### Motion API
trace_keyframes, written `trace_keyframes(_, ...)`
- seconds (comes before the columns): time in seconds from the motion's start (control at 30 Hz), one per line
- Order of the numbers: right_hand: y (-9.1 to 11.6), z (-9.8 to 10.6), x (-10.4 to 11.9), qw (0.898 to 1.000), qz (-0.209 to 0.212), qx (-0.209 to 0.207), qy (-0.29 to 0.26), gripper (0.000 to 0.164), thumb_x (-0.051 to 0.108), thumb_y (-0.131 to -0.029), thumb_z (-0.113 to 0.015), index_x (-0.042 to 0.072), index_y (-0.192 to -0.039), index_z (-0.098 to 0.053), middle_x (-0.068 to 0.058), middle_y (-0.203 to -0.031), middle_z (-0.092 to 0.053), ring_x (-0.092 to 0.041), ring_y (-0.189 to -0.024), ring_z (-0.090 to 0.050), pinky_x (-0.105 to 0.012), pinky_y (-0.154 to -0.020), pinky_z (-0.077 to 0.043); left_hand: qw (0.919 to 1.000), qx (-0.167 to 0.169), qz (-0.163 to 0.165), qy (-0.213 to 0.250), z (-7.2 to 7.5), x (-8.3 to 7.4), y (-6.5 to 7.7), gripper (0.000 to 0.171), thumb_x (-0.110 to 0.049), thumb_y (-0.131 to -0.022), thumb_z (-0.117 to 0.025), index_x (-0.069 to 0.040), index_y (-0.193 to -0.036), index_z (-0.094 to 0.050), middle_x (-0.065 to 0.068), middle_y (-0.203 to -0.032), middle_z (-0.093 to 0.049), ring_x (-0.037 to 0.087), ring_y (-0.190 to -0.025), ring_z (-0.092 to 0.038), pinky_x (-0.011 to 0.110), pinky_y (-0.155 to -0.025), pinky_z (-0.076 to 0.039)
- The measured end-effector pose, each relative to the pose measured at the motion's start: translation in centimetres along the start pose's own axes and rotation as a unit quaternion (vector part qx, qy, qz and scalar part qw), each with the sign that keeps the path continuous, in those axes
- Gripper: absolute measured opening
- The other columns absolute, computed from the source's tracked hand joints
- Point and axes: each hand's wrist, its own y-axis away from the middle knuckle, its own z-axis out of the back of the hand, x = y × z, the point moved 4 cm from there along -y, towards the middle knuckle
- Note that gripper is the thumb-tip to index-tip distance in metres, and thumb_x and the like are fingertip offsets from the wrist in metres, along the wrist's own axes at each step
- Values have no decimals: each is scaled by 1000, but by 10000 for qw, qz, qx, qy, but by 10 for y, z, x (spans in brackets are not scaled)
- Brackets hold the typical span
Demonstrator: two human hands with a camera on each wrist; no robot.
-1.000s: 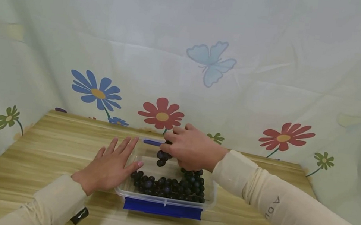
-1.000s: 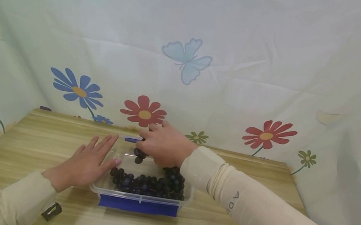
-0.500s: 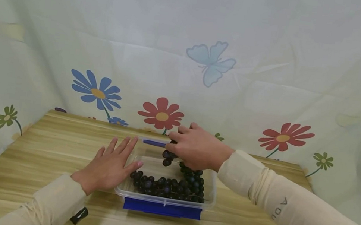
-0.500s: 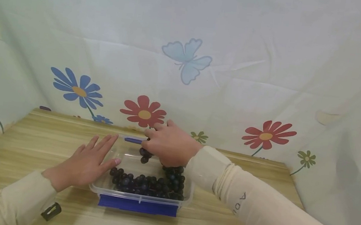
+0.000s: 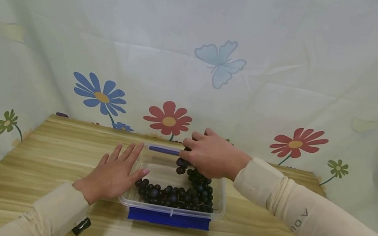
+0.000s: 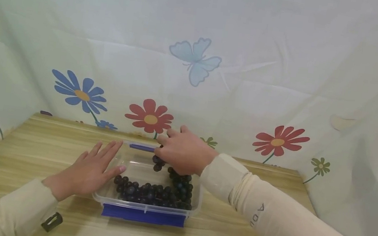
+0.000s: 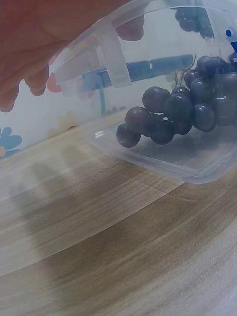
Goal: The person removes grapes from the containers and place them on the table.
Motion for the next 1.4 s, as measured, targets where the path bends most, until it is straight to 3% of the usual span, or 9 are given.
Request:
trace_keyframes(0.3,8,-3,-6,9998,-65,161,35,43,26,-96,-74,28,-138,-67,0,-126,-66,-22,-103,-59,-39,-85,-52,10000,-66,-34,20,2,-1,1,86,-71,-105,-29,-17,-169,-10,20,-175,-15,57,-159,-6,81,-120,-11)
trace_keyframes(0.87,26,-13,-11,9999,-23,-5,147,31,24,-99,-69,26,-130,-70,0,-118,-66,-22,-96,-58,-39,-80,-50,10000,-44,5,24,-1,1,0,85,-67,-106,-34,-16,-169,-9,21,-175,-15,58,-158,-6,82,-119,-10)
trace_keyframes(1.4,43,-20,-17,9998,-114,-13,168,31,25,-96,-73,25,-128,-71,-1,-116,-68,-23,-96,-59,-40,-81,-52,10000,-69,-20,50,0,-1,0,86,-68,-106,-34,-17,-169,-10,22,-174,-16,59,-157,-7,83,-118,-11)
